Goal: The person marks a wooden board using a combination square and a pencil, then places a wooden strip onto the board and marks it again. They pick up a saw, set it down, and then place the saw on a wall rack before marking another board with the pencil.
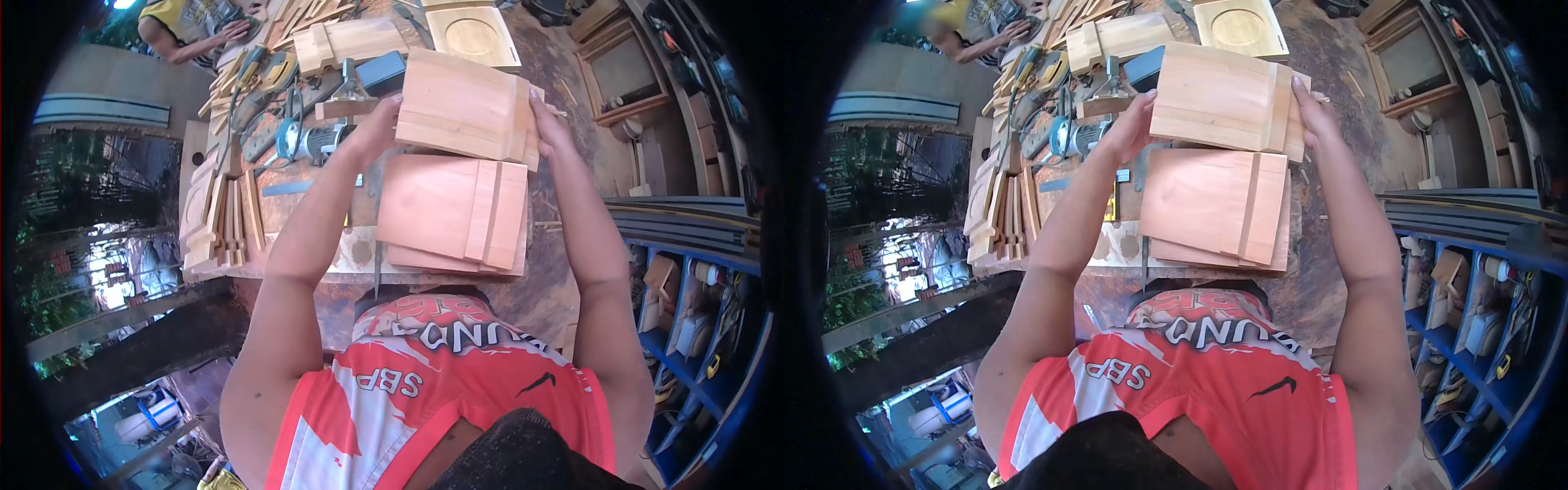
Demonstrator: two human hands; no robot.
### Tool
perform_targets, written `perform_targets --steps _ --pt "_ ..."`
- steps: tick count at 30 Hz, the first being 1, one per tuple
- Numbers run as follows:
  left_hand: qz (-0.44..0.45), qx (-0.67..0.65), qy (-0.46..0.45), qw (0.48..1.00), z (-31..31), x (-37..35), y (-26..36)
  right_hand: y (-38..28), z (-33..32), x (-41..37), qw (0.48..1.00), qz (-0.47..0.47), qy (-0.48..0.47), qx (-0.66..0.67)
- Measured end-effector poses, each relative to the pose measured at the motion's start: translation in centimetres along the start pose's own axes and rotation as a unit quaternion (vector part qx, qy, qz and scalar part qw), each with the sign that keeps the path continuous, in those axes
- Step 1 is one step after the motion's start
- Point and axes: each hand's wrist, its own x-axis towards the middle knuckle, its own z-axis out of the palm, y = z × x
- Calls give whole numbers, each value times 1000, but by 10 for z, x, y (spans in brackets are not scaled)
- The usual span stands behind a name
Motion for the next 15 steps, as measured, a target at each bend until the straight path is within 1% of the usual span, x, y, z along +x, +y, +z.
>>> perform_targets --steps 1,3,4,6,7,8,10,11,12,14,15 --pt "-1 -4 3 1000 -1 2 -7 2 -1 3 1000 2 -2 -4" --pt "33 7 8 999 -5 11 -24 1 0 6 997 45 -52 -22" --pt "33 4 9 999 -12 21 -39 1 2 6 997 46 -53 -25" --pt "-53 -25 53 997 -15 30 -54 -7 10 -1 994 -4 -56 -90" --pt "-57 -8 93 994 -16 32 -64 -4 11 -1 994 0 -55 -93" --pt "-61 -12 93 994 -18 35 -71 -3 12 3 993 12 -68 -93" --pt "-89 -71 104 988 -28 47 -80 -1 13 12 992 24 -82 -97" --pt "-79 -28 92 992 -26 43 -78 -1 12 17 991 28 -85 -98" --pt "-78 -32 95 992 -25 41 -76 -2 13 23 990 31 -91 -100" --pt "-65 16 62 996 -20 33 -73 -6 14 23 987 17 -83 -134" --pt "-63 11 67 996 -17 29 -70 -10 15 19 979 -26 -71 -189"
